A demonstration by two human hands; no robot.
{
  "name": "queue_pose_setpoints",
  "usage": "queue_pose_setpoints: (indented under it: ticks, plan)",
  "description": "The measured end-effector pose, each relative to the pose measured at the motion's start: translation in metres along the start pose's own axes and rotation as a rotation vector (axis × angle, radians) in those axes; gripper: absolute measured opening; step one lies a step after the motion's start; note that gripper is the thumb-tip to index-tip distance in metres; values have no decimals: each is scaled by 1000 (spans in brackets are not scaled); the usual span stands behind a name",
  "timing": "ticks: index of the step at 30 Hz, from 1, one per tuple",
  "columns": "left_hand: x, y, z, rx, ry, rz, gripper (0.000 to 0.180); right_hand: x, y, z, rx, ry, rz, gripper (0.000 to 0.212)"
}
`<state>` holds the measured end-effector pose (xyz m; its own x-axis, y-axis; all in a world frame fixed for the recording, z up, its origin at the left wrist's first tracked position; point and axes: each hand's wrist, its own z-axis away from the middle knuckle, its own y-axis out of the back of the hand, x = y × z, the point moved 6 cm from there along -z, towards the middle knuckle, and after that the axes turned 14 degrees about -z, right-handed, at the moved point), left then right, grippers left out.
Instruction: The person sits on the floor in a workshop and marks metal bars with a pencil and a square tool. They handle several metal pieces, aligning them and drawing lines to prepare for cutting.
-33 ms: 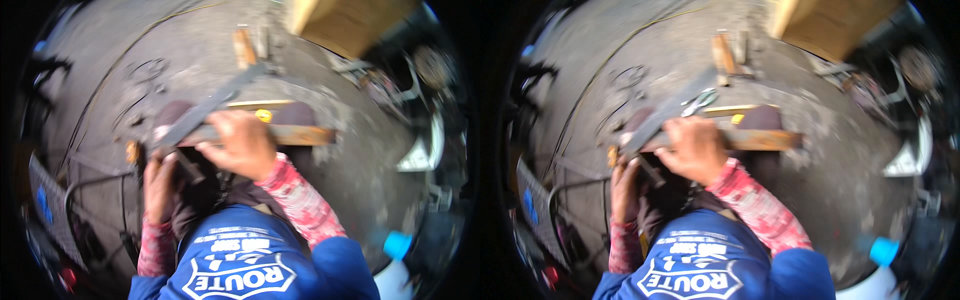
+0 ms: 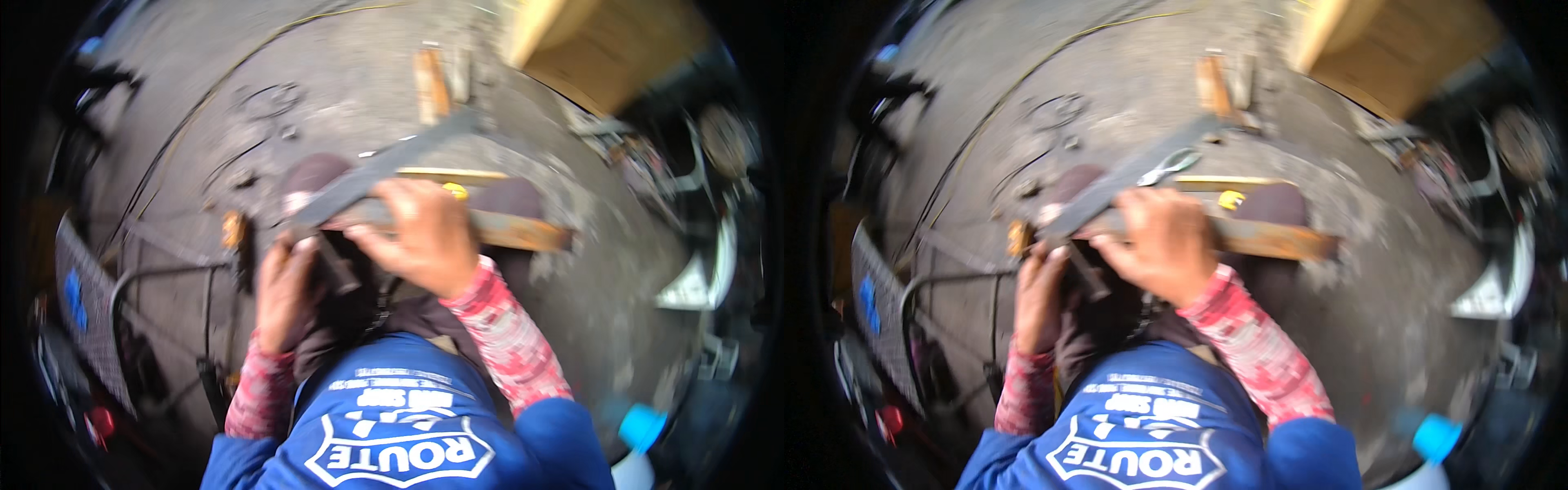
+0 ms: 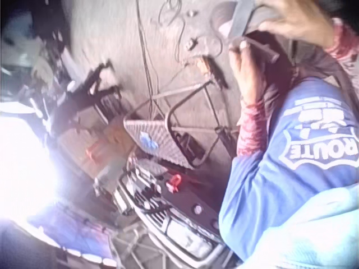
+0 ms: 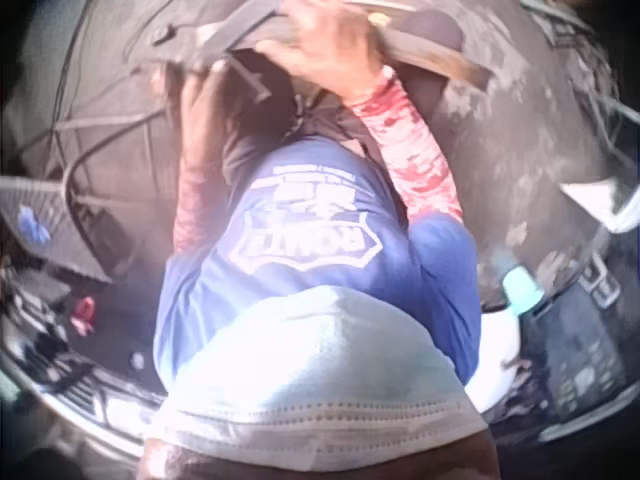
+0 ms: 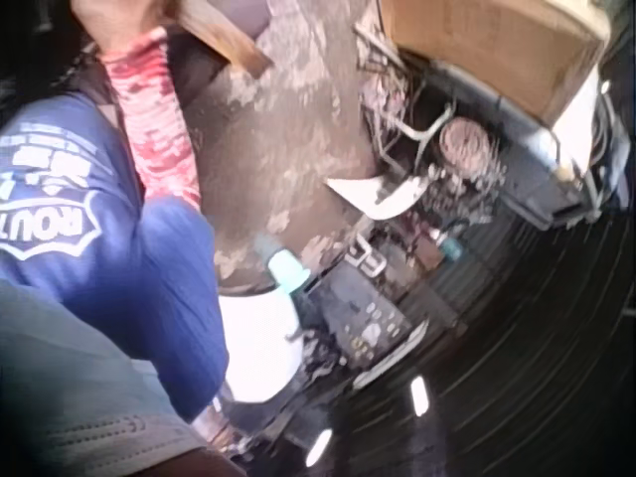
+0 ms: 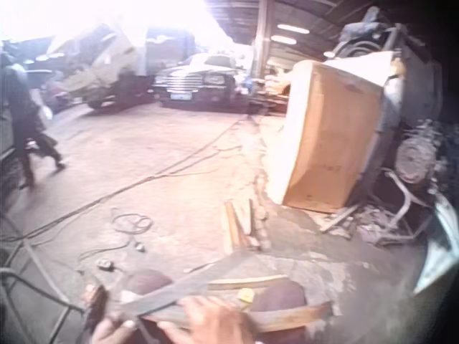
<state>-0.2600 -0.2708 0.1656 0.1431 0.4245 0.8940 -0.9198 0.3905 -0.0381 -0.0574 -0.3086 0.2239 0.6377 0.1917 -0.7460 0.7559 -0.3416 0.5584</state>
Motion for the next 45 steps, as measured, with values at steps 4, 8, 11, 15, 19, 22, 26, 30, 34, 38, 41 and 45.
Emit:
queue_pose_setpoints:
  ticks: [4,8,11,15,19,22,26,30,34,38,41,45]
  plan:
    - [-4,-5,-17,-60,-42,-63,22,-2,-10,-17,34,-42,56,35]
    - [-3,-3,-16,-136,-70,-148,28,1,-13,-13,130,-48,74,38]
    - [-2,1,-17,-163,-94,-136,28,9,-14,-7,205,-115,58,43]
    - [-6,0,-19,-179,-66,-42,27,4,-18,-7,261,-21,57,45]
    - [-7,0,-20,-134,-129,-120,25,-3,-24,-5,261,-27,105,44]
    - [-6,0,-20,-59,-190,-190,26,-10,-33,-5,148,35,293,48]
    - [-7,-8,-19,-60,-251,-160,28,-7,-32,-4,120,63,252,43]
    - [-7,-5,-18,-20,-360,-131,28,-3,-33,-5,134,105,171,43]
    - [-10,-1,-21,-29,-341,-176,30,-2,-37,-6,129,87,182,48]
    - [-11,-2,-25,-15,-342,-139,32,-4,-41,-9,127,3,180,59]
    - [-12,-4,-29,-19,-330,-93,32,-5,-46,-11,136,-51,157,66]
    - [-14,-5,-29,-53,-287,-130,30,2,-48,-12,148,-199,48,64]
